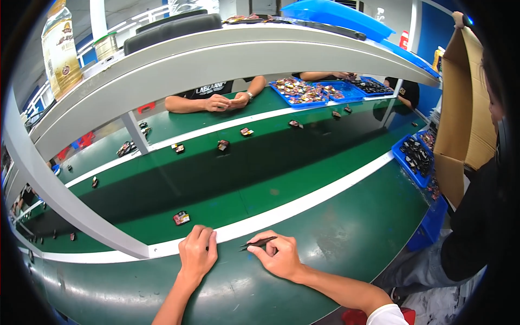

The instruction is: Assembling small electronic or mechanical components on a factory assembly line.

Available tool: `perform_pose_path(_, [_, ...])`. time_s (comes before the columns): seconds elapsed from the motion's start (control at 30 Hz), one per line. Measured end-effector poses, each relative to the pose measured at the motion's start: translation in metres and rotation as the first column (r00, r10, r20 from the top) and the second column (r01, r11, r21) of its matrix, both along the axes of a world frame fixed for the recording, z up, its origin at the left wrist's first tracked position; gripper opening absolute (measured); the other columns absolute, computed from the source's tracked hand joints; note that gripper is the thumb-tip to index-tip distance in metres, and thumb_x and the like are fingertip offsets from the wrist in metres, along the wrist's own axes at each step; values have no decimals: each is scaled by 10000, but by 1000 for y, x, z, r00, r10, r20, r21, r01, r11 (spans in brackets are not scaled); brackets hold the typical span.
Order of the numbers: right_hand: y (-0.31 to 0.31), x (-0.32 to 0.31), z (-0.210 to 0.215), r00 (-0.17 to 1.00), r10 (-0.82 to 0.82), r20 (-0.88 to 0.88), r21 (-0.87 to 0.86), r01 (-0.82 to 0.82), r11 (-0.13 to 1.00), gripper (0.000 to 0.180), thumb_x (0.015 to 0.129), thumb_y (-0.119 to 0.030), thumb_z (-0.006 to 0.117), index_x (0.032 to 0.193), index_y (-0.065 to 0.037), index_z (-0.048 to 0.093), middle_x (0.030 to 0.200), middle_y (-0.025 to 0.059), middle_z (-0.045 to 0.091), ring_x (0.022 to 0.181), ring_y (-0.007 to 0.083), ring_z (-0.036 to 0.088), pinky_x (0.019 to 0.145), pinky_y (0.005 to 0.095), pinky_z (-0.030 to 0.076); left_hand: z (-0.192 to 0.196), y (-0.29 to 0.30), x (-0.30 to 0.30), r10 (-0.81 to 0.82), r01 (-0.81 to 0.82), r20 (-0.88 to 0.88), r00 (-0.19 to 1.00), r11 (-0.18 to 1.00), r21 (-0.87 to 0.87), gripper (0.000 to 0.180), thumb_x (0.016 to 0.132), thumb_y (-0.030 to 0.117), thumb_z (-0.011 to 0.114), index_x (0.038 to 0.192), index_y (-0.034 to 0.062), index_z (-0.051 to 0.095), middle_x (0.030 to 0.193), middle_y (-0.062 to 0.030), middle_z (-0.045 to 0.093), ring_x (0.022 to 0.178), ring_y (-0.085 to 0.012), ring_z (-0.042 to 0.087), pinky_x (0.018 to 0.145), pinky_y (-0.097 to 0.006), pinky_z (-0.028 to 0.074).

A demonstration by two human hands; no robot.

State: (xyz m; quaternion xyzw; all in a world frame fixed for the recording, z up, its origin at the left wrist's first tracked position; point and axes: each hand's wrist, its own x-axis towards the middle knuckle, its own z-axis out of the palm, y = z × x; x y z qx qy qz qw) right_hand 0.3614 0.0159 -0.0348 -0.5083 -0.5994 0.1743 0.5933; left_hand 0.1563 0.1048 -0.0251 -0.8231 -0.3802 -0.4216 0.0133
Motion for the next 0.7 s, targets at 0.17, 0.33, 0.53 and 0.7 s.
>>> perform_pose_path(0.17, [-1, 3, -3, 1000, 8, -8, -33, -9, 999, 163, 799, 0, 803, 718, 18, 663, 944, 66, 768, 455, 46, 459, 442, 243, 357, 5, 65, 20, 85, -79, 78, 993, 994, -78, 36, 858, 64, 677, 892, 53, 672, 851, -95, 655, 724, -319, 664, 649, -425, 518])
perform_pose_path(0.33, [4, 0, -12, 999, 15, -33, 26, -14, 1000, 80, 813, -50, 801, 871, -48, 745, 635, -9, 642, 415, 52, 380, 415, 255, 312, -2, 187, 50, 259, -249, -13, 966, 914, -321, 407, 831, 292, 766, 1117, 40, 623, 1078, -131, 643, 1005, -345, 663, 816, -463, 541])
perform_pose_path(0.53, [0, 0, -9, 1000, -16, 2, -52, 16, 999, 115, 807, -72, 819, 902, -67, 753, 509, -24, 523, 393, 60, 369, 410, 257, 305, 19, 246, 120, 385, -426, -182, 905, 803, -417, 616, 792, 483, 805, 1120, -6, 624, 1183, -168, 588, 1081, -363, 660, 876, -460, 562])
perform_pose_path(0.7, [1, -1, -10, 1000, 7, 23, -37, -6, 999, 154, 800, -64, 829, 937, -67, 759, 475, -35, 445, 396, 52, 356, 414, 246, 295, 0, 280, 129, 472, -499, -169, 865, 780, -378, 556, 760, 474, 828, 1038, 23, 659, 1138, -156, 596, 1027, -351, 677, 821, -458, 577])
